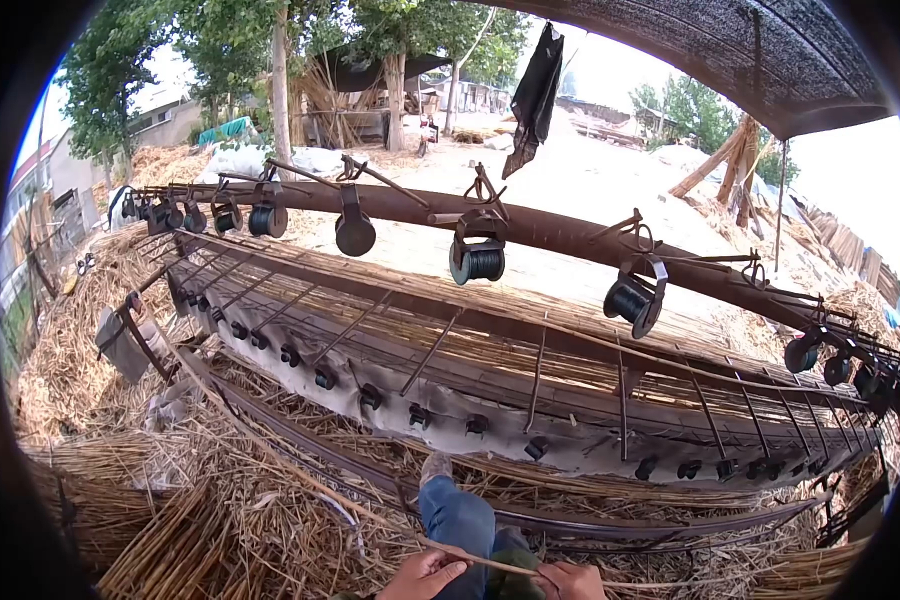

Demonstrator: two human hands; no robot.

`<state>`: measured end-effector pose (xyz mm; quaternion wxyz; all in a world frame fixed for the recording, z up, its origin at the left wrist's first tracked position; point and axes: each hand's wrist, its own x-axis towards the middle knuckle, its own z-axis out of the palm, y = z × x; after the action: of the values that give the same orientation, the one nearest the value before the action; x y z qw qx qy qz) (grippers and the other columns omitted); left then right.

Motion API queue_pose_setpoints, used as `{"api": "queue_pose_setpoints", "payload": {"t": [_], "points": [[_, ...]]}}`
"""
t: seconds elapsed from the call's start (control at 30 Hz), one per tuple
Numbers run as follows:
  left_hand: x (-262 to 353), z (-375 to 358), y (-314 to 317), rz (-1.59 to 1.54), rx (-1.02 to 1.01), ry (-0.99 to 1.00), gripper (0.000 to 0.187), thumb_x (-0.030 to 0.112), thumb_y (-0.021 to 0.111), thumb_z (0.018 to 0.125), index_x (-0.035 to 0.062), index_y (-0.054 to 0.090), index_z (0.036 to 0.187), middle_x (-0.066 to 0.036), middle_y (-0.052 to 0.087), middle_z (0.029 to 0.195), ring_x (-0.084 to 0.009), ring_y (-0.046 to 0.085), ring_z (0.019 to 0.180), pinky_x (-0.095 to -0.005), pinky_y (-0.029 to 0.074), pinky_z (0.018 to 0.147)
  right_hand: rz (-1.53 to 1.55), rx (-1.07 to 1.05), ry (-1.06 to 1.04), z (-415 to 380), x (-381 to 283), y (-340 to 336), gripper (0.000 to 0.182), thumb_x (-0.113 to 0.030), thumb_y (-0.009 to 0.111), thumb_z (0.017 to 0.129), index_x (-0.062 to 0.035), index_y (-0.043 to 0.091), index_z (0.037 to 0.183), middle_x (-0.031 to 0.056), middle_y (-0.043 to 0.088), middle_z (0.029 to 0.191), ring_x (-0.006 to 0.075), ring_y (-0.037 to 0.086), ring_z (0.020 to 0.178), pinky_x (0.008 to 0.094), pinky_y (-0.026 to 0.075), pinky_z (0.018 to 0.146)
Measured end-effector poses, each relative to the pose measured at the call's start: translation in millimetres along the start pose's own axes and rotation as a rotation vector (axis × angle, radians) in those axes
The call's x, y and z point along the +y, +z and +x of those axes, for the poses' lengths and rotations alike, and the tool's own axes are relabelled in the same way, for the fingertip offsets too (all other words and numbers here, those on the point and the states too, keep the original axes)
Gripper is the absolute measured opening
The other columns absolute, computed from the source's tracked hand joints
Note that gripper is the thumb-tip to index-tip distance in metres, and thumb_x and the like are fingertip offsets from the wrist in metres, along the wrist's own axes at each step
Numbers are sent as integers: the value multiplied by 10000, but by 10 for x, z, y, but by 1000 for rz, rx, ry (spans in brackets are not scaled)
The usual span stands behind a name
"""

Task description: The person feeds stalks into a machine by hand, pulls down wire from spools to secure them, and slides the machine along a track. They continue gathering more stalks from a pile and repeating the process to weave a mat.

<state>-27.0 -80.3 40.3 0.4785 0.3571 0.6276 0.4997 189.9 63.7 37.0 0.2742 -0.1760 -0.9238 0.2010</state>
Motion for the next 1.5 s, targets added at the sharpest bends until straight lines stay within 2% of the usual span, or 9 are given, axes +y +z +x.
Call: {"api": "queue_pose_setpoints", "payload": {"t": [0.3,0.53,1.0,1.1,1.2,1.33,1.5], "points": [[-128,36,12,33,-6,97,255,245,542,910,57,574,1079,-91,580,960,-209,554,886,-380,437,731,1,-25,13,-21,21,25,141,-158,643,785,-34,612,844,118,611,789,297,577,600,369,449,476],[-22,-7,40,-51,-15,60,256,234,548,907,57,574,1090,-89,582,975,-206,552,898,-379,435,736,31,-36,15,27,-30,-20,132,-164,639,797,-42,594,823,117,571,727,302,529,531,374,398,434],[42,-24,25,55,-57,39,290,272,534,909,85,563,1128,-101,571,1054,-268,532,1006,-417,450,823,31,-46,9,22,-34,-29,157,-183,633,810,-37,621,867,125,606,776,300,560,576,374,435,468],[7,8,36,55,-80,78,286,274,530,912,87,560,1126,-99,565,1056,-263,531,1010,-414,450,825,50,-48,-3,21,-38,-43,159,-182,632,811,-31,627,858,128,610,777,298,554,568,380,437,475],[-90,35,43,118,-60,31,281,274,528,914,86,557,1121,-100,560,1059,-262,531,1006,-412,448,826,39,-32,13,4,-29,-46,162,-180,632,809,-21,634,844,130,610,768,296,550,562,383,439,479],[-175,71,45,38,-98,70,252,249,521,918,76,568,1096,-106,572,1026,-273,538,975,-409,442,821,38,-46,1,-6,-29,-59,166,-177,636,800,-17,645,842,124,613,758,294,550,558,379,442,478],[10,11,73,113,-41,116,246,242,514,920,66,572,1082,-109,574,1013,-286,538,971,-413,439,827,32,-81,2,-16,23,-17,153,-166,654,770,-24,652,829,118,625,767,295,568,577,373,453,483]]}}
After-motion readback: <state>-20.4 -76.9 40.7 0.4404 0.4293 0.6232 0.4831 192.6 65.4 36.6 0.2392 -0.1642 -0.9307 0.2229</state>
